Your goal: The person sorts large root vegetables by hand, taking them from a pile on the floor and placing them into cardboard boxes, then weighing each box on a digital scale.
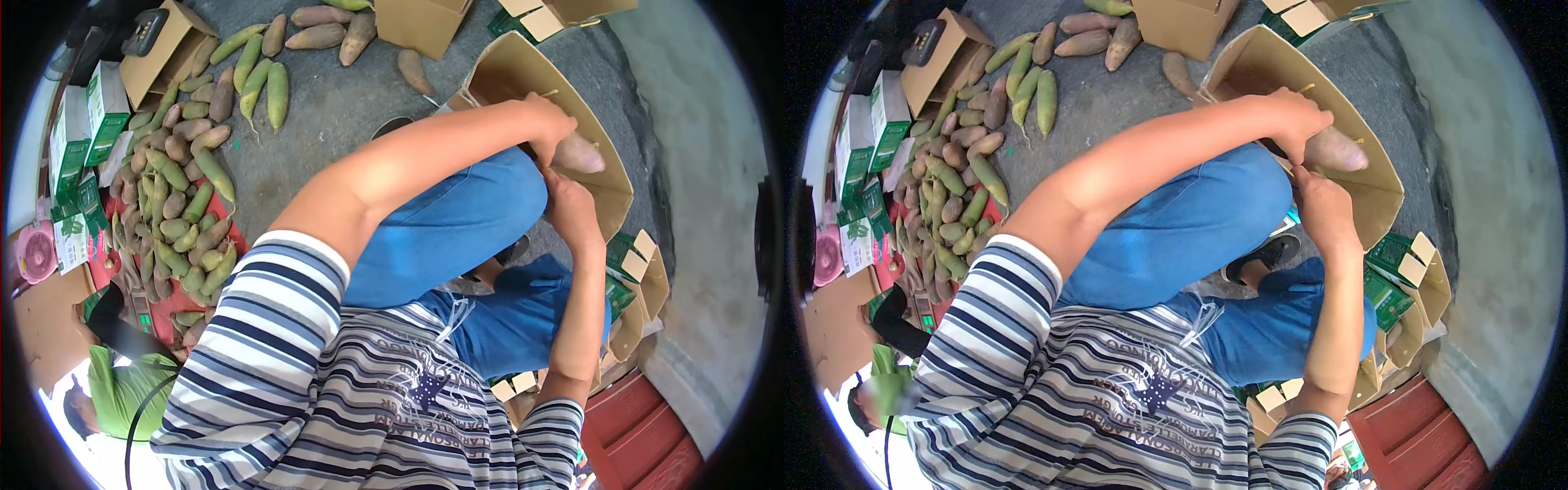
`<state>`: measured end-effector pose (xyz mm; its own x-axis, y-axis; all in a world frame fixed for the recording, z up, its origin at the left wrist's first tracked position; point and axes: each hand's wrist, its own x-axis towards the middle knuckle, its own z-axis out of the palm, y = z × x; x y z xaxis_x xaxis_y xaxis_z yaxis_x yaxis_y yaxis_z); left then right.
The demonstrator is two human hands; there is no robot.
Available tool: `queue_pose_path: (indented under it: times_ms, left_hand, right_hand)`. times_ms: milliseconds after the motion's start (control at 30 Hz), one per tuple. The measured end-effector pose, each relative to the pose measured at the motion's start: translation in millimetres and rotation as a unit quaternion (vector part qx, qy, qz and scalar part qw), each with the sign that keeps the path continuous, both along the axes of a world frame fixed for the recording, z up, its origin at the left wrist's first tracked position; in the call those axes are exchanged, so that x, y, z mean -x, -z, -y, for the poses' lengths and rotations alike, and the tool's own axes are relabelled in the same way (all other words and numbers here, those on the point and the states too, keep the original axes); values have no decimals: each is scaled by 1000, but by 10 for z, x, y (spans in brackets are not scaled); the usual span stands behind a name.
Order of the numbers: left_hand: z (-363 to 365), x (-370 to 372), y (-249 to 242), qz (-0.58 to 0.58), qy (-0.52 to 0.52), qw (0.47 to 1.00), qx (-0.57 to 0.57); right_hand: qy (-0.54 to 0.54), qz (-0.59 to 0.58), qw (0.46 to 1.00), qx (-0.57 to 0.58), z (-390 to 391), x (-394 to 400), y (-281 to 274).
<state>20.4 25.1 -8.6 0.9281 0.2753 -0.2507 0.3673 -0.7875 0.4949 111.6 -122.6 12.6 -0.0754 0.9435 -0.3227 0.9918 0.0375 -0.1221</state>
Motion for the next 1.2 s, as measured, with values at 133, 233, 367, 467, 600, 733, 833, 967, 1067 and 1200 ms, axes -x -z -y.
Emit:
queue_pose_path:
  times_ms: [133,233,367,467,600,733,833,967,1067,1200]
  left_hand:
    - [9,0,245,-20,9,1000,4]
    - [39,111,218,118,-54,991,-44]
    - [138,690,-66,459,-137,876,-46]
    - [122,1445,45,510,-287,810,-37]
    - [38,2751,968,361,-506,764,-174]
    - [297,4294,2043,135,-690,659,-268]
    - [664,5046,2510,-39,-831,513,-214]
    - [993,5688,2799,-145,-893,423,-39]
    - [1081,6188,3331,-66,-901,428,13]
    - [1043,6363,3633,-74,-901,427,-26]
  right_hand:
    - [-4,-27,1000,10,-5,12,-36]
    - [5,-28,1000,13,-20,-35,-5]
    - [-3,-26,1000,-4,-2,-99,55]
    - [5,-39,999,5,-7,-61,23]
    - [7,-54,999,3,-28,-51,-13]
    - [9,-64,998,12,-38,-83,-27]
    - [7,-61,998,12,-65,-112,-22]
    - [29,-67,996,43,-81,-44,-66]
    - [43,-62,996,57,-61,-65,-37]
    - [55,-69,995,56,-51,-32,-31]
